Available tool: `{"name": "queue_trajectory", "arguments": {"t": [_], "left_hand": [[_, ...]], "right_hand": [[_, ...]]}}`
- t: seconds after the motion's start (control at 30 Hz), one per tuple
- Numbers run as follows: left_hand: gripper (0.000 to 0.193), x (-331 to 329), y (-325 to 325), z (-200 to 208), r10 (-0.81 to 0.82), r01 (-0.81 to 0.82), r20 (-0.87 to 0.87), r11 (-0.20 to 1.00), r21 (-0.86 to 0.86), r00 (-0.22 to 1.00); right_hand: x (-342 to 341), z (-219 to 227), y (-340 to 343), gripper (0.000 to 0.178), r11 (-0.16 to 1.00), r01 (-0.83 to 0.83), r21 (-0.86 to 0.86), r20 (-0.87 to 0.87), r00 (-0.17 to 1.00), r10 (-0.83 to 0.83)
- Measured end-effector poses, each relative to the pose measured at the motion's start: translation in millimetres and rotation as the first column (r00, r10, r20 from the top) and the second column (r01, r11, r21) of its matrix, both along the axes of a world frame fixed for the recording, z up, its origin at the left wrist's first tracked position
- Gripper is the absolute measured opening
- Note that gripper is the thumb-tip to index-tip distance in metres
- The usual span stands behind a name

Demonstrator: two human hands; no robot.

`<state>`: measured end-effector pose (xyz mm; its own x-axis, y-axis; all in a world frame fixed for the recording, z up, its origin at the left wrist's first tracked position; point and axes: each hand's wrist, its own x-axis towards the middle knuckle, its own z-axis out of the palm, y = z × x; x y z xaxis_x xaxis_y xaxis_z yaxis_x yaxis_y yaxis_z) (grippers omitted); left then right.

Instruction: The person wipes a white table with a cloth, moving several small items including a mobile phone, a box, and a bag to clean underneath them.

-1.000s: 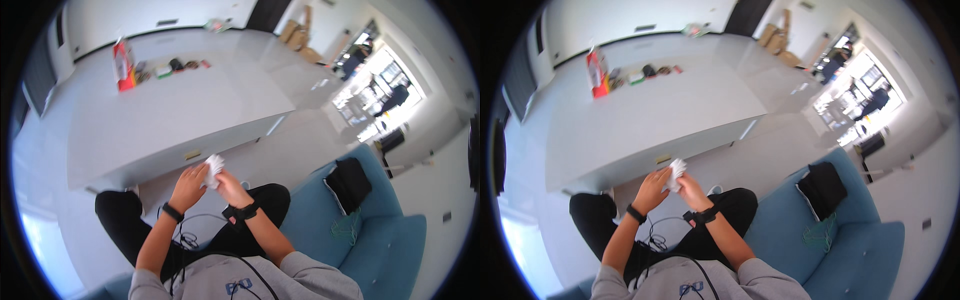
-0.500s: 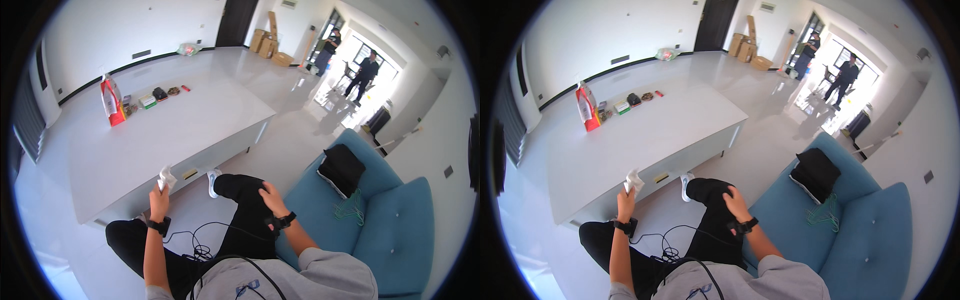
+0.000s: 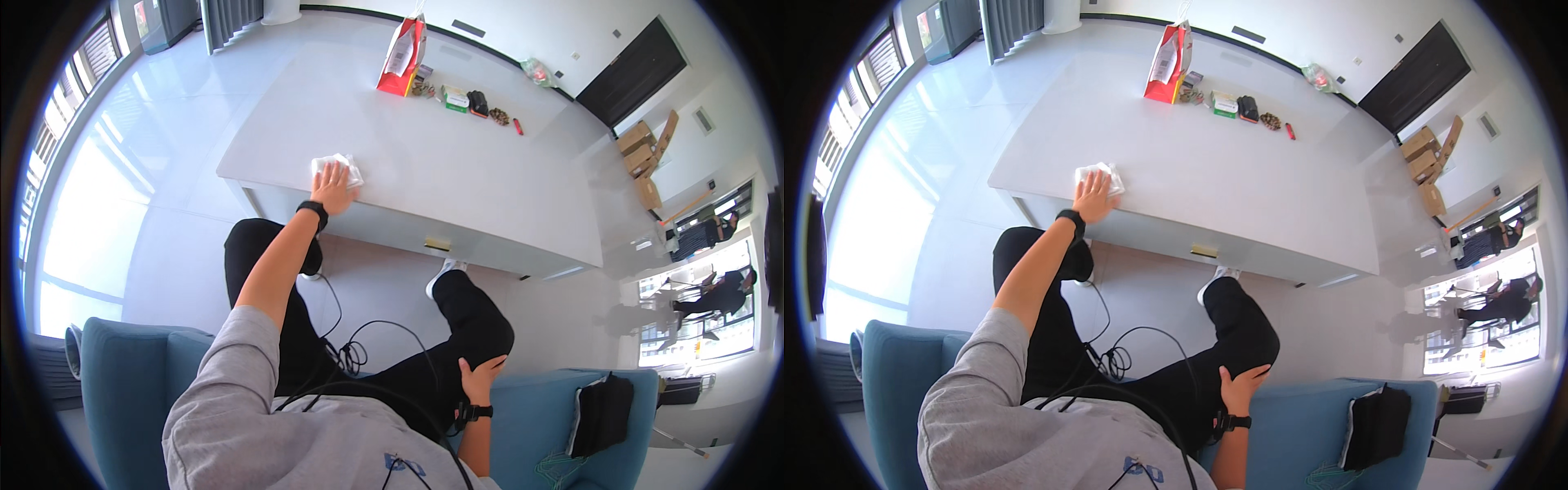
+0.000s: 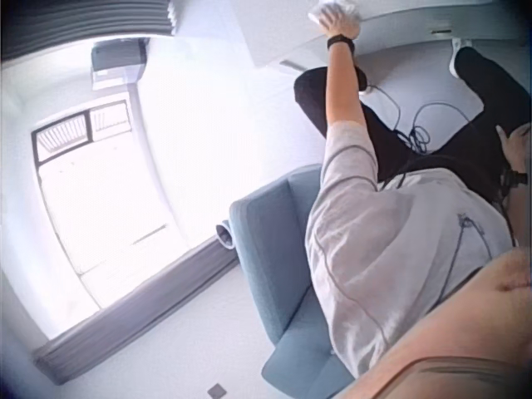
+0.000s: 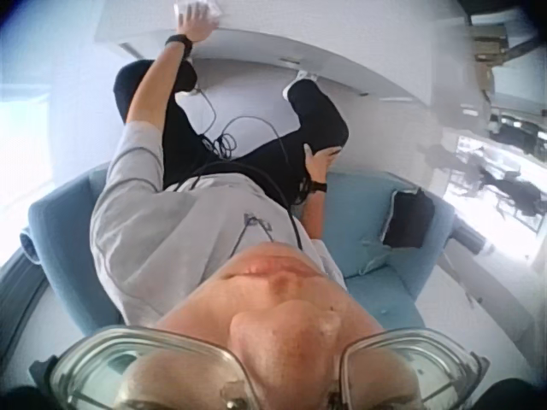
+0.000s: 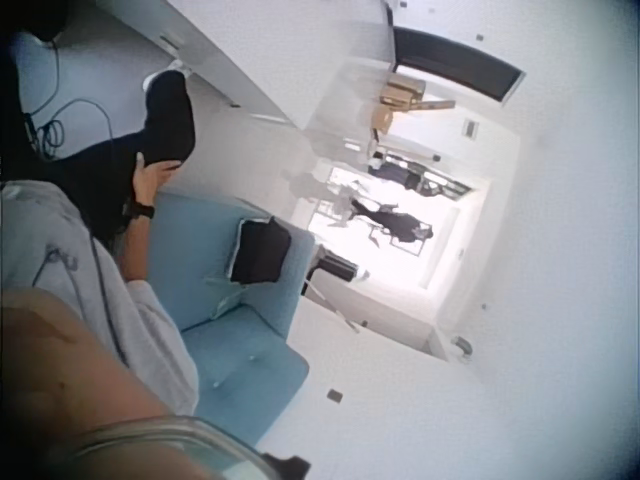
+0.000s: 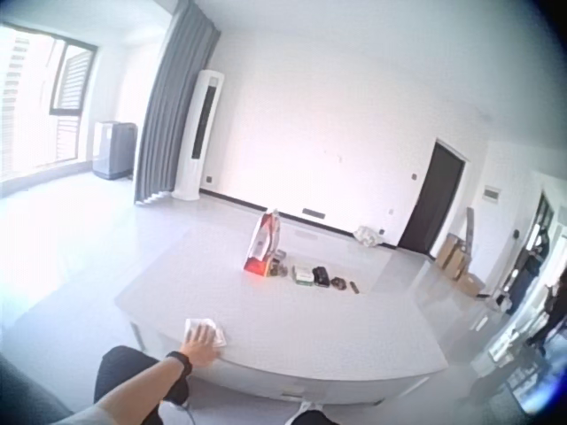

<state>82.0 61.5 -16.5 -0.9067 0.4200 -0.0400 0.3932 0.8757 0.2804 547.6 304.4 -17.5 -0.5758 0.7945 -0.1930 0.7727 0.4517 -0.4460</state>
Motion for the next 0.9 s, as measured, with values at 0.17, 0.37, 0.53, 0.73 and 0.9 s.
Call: {"name": "queue_trajectory", "arguments": {"t": [0.17, 0.37, 0.53, 0.73, 0.9], "left_hand": [[0.109, 21, 35, 25, -0.083, 0.081, -0.089, 0.996, -0.036, 0.993], [0.116, 33, 21, 11, -0.085, 0.081, -0.055, 0.995, -0.061, 0.995], [0.118, 39, 35, 11, -0.141, 0.138, -0.054, 0.989, -0.053, 0.989], [0.118, 35, 31, 10, -0.218, 0.214, -0.089, 0.975, -0.058, 0.972], [0.119, 25, 30, 7, -0.229, 0.218, -0.111, 0.971, -0.099, 0.967]], "right_hand": [[27, -2, 18, 0.118, 0.998, 0.064, -0.025, 0.024, 0.998, -0.064], [-2, 2, 0, 0.117, 0.996, 0.089, 0.03, 0.076, 0.993, -0.091], [2, -3, -4, 0.116, 0.992, 0.036, 0.122, 0.103, 0.993, -0.049], [10, 0, 3, 0.115, 0.997, 0.001, 0.078, 0.127, 0.992, -0.011], [13, 3, 6, 0.116, 1.0, -0.001, -0.012, 0.074, 0.997, 0.002]]}}
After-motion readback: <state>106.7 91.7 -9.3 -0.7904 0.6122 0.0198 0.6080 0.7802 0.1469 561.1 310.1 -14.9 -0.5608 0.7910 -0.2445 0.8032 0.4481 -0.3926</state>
